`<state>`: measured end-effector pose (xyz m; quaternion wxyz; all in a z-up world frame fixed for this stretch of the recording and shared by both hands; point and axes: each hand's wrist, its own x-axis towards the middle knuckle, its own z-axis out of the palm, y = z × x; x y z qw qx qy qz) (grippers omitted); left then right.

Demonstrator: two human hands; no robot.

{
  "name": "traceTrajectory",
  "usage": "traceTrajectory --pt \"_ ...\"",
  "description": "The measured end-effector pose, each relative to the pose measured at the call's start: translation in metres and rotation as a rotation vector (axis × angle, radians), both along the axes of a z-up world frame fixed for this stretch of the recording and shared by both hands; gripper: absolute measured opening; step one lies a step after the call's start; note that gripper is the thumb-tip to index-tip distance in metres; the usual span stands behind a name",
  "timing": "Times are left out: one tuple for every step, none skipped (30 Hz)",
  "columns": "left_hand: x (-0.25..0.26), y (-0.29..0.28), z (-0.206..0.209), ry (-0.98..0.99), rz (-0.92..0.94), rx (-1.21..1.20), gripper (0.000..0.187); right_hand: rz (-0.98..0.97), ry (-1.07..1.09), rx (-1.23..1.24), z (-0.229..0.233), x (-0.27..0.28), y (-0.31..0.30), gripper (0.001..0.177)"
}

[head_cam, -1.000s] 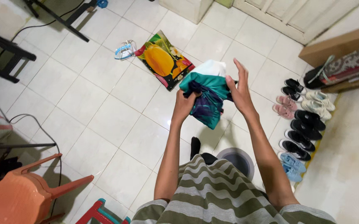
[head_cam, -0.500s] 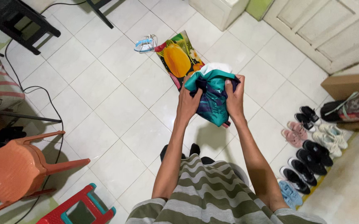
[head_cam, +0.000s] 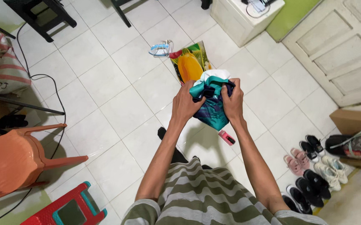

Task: The person picks up several clothing items from the floor, folds them by hand one at a time on a green desk, and stacks them together.

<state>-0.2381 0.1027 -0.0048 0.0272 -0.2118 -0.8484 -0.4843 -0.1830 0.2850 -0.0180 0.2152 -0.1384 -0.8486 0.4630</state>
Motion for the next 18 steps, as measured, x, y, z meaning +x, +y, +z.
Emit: traceTrajectory --pt "-0.010 -0.004 0.000 -0.041 -0.015 -0.035 0.049 0.015 0.004 0.014 0.000 -0.010 -0.002 0.016" --pt "-0.020 -0.007 0.000 -0.083 -0.029 -0.070 0.043 0.030 0.008 0.028 0.001 -0.020 -0.005 0.017" --pt "-0.033 -0.012 0.001 -0.075 -0.027 -0.069 0.043 0.032 0.016 0.028 0.002 -0.033 -0.008 0.017" --pt "-0.046 -0.017 0.001 -0.056 -0.042 -0.034 0.043 0.035 0.007 0.038 0.003 -0.045 -0.011 0.017" --pt "-0.057 -0.021 0.001 -0.042 -0.063 0.001 0.043 0.033 -0.008 0.046 0.002 -0.054 -0.014 0.017" --pt "-0.069 -0.026 0.000 -0.040 -0.066 0.001 0.043 0.030 -0.006 0.046 0.000 -0.066 -0.017 0.017" --pt "-0.081 -0.033 -0.001 -0.074 -0.082 -0.009 0.040 0.004 -0.029 0.027 -0.002 -0.077 -0.021 0.017" --pt "-0.093 -0.038 -0.001 -0.108 -0.098 -0.019 0.036 -0.021 -0.051 0.008 -0.004 -0.087 -0.024 0.018" --pt "-0.105 -0.043 -0.001 -0.105 -0.099 -0.018 0.036 -0.021 -0.049 0.009 -0.005 -0.098 -0.026 0.018" --pt "-0.115 -0.048 0.000 -0.144 -0.119 -0.002 0.035 -0.032 -0.056 0.011 -0.006 -0.109 -0.027 0.019" --pt "-0.125 -0.055 0.000 -0.181 -0.134 0.012 0.035 -0.038 -0.064 0.011 -0.007 -0.119 -0.031 0.020" --pt "-0.135 -0.063 0.000 -0.178 -0.131 0.010 0.035 -0.034 -0.060 0.009 -0.008 -0.129 -0.037 0.020" --pt "-0.145 -0.070 0.000 -0.167 -0.137 0.026 0.036 -0.016 -0.037 0.023 -0.008 -0.140 -0.042 0.019" --pt "-0.156 -0.076 0.000 -0.157 -0.144 0.042 0.037 0.003 -0.014 0.036 -0.009 -0.151 -0.047 0.019" --pt "-0.166 -0.082 0.000 -0.151 -0.136 0.043 0.037 0.010 -0.009 0.037 -0.009 -0.163 -0.051 0.019" --pt "-0.176 -0.088 -0.001 -0.196 -0.124 0.026 0.037 0.009 0.001 0.053 -0.010 -0.174 -0.057 0.019" --pt "-0.184 -0.096 -0.003 -0.245 -0.113 0.008 0.038 0.007 0.007 0.067 -0.012 -0.183 -0.064 0.019" --pt "-0.193 -0.103 -0.006 -0.244 -0.105 0.008 0.038 0.014 0.010 0.066 -0.014 -0.192 -0.071 0.019"
